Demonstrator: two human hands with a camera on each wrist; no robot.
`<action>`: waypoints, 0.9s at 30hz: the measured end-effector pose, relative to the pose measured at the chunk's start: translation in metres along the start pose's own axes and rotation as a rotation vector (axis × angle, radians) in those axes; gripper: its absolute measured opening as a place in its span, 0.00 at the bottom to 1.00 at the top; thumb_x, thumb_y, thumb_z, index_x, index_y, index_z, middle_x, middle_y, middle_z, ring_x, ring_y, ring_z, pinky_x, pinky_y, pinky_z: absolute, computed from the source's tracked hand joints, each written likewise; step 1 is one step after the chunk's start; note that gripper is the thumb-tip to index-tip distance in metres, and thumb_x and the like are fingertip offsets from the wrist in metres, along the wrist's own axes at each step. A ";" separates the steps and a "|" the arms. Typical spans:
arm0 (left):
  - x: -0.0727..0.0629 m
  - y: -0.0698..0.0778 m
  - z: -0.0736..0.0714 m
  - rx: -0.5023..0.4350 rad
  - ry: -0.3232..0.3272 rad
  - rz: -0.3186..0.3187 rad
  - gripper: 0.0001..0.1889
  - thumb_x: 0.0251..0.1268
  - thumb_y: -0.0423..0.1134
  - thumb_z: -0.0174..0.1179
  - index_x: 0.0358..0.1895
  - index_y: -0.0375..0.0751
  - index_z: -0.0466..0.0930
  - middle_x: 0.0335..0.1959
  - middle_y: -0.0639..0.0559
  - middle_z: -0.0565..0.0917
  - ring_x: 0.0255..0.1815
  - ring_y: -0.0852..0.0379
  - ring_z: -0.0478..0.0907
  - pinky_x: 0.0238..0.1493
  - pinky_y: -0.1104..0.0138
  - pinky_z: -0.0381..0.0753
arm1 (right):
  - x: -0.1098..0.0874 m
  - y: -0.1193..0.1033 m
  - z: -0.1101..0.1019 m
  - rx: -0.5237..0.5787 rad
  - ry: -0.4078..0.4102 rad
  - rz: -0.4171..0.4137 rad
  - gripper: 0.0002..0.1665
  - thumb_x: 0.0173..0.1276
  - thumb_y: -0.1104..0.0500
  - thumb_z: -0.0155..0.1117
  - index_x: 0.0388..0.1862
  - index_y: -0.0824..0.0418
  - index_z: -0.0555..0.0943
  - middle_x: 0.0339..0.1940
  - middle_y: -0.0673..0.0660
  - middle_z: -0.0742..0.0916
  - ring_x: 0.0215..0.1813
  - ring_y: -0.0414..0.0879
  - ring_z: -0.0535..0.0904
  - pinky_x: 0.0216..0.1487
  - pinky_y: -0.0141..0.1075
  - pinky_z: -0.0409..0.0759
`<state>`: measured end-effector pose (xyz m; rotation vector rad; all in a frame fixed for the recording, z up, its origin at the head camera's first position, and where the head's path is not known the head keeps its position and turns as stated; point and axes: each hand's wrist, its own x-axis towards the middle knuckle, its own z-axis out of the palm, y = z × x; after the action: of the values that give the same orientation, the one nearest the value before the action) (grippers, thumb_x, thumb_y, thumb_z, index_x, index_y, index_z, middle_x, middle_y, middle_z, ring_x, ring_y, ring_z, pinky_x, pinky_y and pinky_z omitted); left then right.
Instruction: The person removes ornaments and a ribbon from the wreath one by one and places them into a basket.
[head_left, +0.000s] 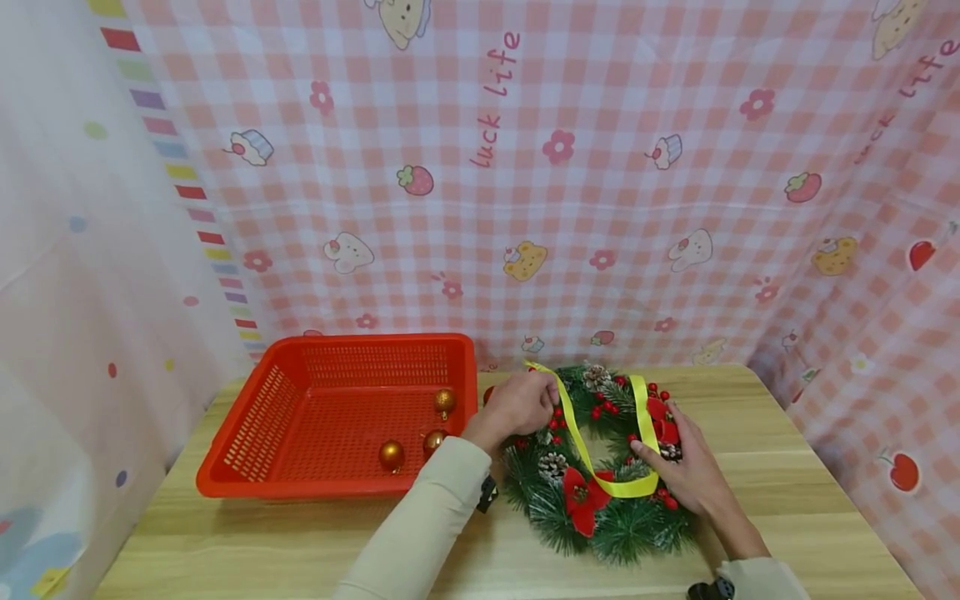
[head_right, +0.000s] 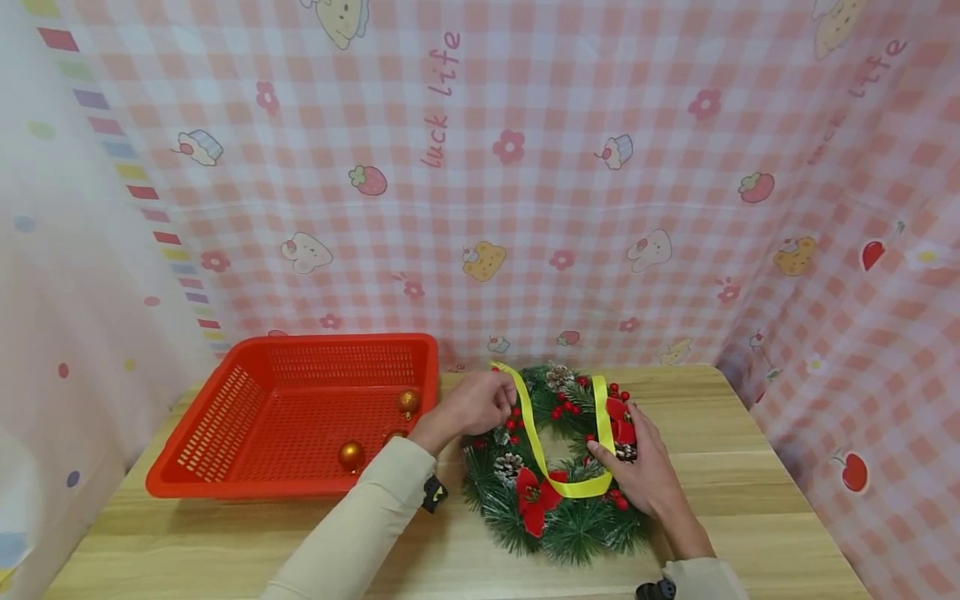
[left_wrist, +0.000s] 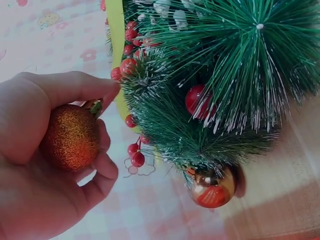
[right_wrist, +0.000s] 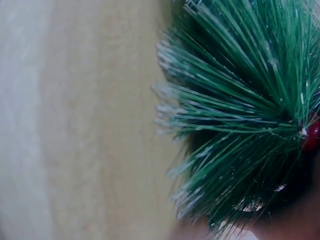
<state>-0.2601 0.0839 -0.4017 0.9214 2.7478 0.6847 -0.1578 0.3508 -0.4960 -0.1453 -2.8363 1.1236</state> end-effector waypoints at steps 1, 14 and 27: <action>0.000 0.000 0.001 0.008 0.010 0.004 0.09 0.65 0.29 0.53 0.36 0.48 0.79 0.28 0.60 0.78 0.28 0.61 0.73 0.30 0.69 0.72 | 0.000 0.000 0.000 0.001 0.000 0.000 0.59 0.70 0.34 0.57 0.82 0.58 0.36 0.78 0.75 0.50 0.74 0.77 0.49 0.63 0.74 0.54; 0.011 0.002 0.015 -0.096 0.125 0.013 0.05 0.67 0.35 0.62 0.33 0.50 0.77 0.28 0.62 0.79 0.28 0.64 0.75 0.34 0.70 0.73 | -0.001 -0.001 0.000 0.003 0.014 -0.009 0.59 0.70 0.34 0.58 0.82 0.58 0.37 0.78 0.75 0.51 0.75 0.76 0.49 0.64 0.73 0.54; 0.022 0.000 0.028 -0.174 0.173 -0.110 0.07 0.65 0.32 0.58 0.31 0.50 0.78 0.26 0.59 0.77 0.27 0.61 0.73 0.32 0.67 0.71 | 0.000 0.002 0.001 0.000 0.024 -0.007 0.59 0.70 0.34 0.58 0.82 0.56 0.37 0.78 0.74 0.51 0.75 0.76 0.50 0.63 0.74 0.55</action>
<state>-0.2693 0.1077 -0.4264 0.6990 2.8033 1.0070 -0.1579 0.3515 -0.4975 -0.1483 -2.8139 1.1126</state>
